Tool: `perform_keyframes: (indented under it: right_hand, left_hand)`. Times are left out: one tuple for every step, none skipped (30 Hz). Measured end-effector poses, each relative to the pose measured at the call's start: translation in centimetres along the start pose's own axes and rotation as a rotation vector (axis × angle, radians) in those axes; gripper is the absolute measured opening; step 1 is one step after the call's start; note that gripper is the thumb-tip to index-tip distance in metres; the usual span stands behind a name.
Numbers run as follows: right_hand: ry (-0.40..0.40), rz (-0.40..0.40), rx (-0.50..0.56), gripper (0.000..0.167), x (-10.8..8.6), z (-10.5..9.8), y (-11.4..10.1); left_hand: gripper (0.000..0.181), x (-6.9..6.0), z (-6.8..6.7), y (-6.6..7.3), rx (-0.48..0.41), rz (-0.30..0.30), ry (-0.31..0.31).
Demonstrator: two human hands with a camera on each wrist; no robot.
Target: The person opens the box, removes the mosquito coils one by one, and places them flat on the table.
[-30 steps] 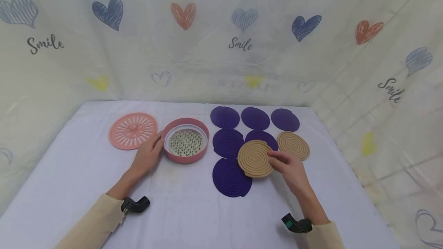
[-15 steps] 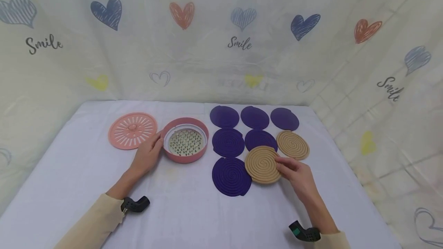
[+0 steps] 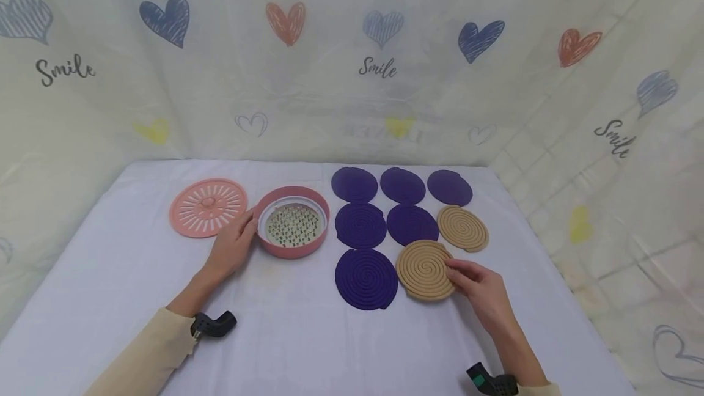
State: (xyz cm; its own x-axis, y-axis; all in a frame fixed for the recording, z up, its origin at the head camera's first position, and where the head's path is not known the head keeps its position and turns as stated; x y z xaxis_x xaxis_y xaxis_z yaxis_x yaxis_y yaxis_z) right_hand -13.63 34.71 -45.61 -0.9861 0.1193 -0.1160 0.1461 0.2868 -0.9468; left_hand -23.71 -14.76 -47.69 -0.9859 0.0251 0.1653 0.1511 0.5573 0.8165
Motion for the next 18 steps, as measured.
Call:
perform_keyframes:
  right_hand:
    - [0.0, 0.009, 0.0, 0.039, -0.1, 0.0, 0.1]
    - [0.0, 0.015, -0.009, 0.039, -0.2, 0.0, 0.2]
    - [-0.001, 0.022, -0.013, 0.038, -0.3, 0.0, 0.3]
    - [0.002, 0.027, -0.007, 0.037, -0.4, 0.0, 0.4]
    - [0.004, 0.03, -0.004, 0.035, -0.5, 0.0, 0.5]
    - [0.007, 0.031, 0.002, 0.033, -0.6, 0.0, 0.6]
    - [0.006, 0.034, 0.015, 0.031, -0.7, 0.0, 0.7]
    - [0.006, 0.035, 0.025, 0.029, -0.8, 0.1, 0.7]
    - [0.007, 0.039, 0.036, 0.027, -0.8, 0.1, 0.8]
    - [0.008, 0.041, 0.048, 0.027, -0.9, 0.1, 0.9]
    - [0.006, 0.042, 0.044, 0.027, -0.9, 0.1, 1.0]
    - [0.006, 0.041, 0.035, 0.028, -1.0, 0.2, 1.0]
    - [0.007, 0.039, 0.019, 0.031, -1.0, 0.2, 1.1]
    - [0.009, 0.032, -0.005, 0.034, -1.0, 0.2, 1.0]
    - [0.014, 0.026, -0.028, 0.037, -1.1, 0.2, 1.0]
    - [0.017, 0.016, -0.057, 0.04, -1.1, 0.2, 1.0]
    - [0.023, 0.007, -0.086, 0.043, -1.1, 0.2, 0.9]
    - [0.028, -0.002, -0.109, 0.045, -1.2, 0.1, 0.8]
  left_hand:
    - [0.05, 0.0, 0.0, 0.0, 0.002, 0.004, 0.001]
    - [0.05, 0.0, 0.0, 0.0, 0.003, 0.007, 0.002]
    - [0.05, 0.0, 0.0, 0.0, 0.004, 0.009, 0.003]
    - [0.05, 0.0, 0.0, 0.0, 0.006, 0.008, 0.004]
    - [0.05, 0.0, 0.1, 0.0, 0.008, 0.004, 0.002]
    - [0.05, 0.0, 0.1, 0.0, 0.008, 0.003, 0.001]
    - [0.05, 0.0, 0.1, 0.0, 0.01, 0.004, -0.001]
    - [0.051, 0.0, 0.1, 0.0, 0.011, 0.0, -0.002]
    - [0.051, 0.0, 0.1, 0.0, 0.012, -0.004, -0.002]
    - [0.051, 0.0, 0.1, 0.0, 0.014, -0.006, -0.002]
    - [0.051, 0.0, 0.1, 0.0, 0.014, -0.007, -0.003]
    - [0.051, 0.0, 0.1, 0.0, 0.014, -0.008, -0.003]
    - [0.052, 0.0, 0.0, 0.0, 0.015, -0.009, -0.004]
    - [0.051, 0.0, 0.0, 0.0, 0.012, -0.012, -0.004]
    - [0.052, 0.0, 0.0, 0.0, 0.011, -0.012, -0.004]
    - [0.052, 0.0, 0.0, 0.0, 0.01, -0.012, -0.004]
    - [0.052, 0.0, 0.0, 0.0, 0.009, -0.011, -0.005]
    - [0.051, 0.0, 0.0, 0.1, 0.008, -0.011, -0.005]
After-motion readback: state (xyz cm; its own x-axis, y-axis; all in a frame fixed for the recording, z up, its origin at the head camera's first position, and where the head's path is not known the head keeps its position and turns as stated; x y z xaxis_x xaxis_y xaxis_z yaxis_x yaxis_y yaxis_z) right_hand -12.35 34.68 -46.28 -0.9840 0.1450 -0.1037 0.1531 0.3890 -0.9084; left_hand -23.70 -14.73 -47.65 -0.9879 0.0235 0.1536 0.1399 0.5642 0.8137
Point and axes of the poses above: each hand's wrist, its own x-axis towards the middle knuckle, its own z-axis out of the palm, y = z × x, the point moved 5 cm from there along x, towards the middle knuckle, and after that the axes turned 5 degrees about -z, right-handed, at the moved point
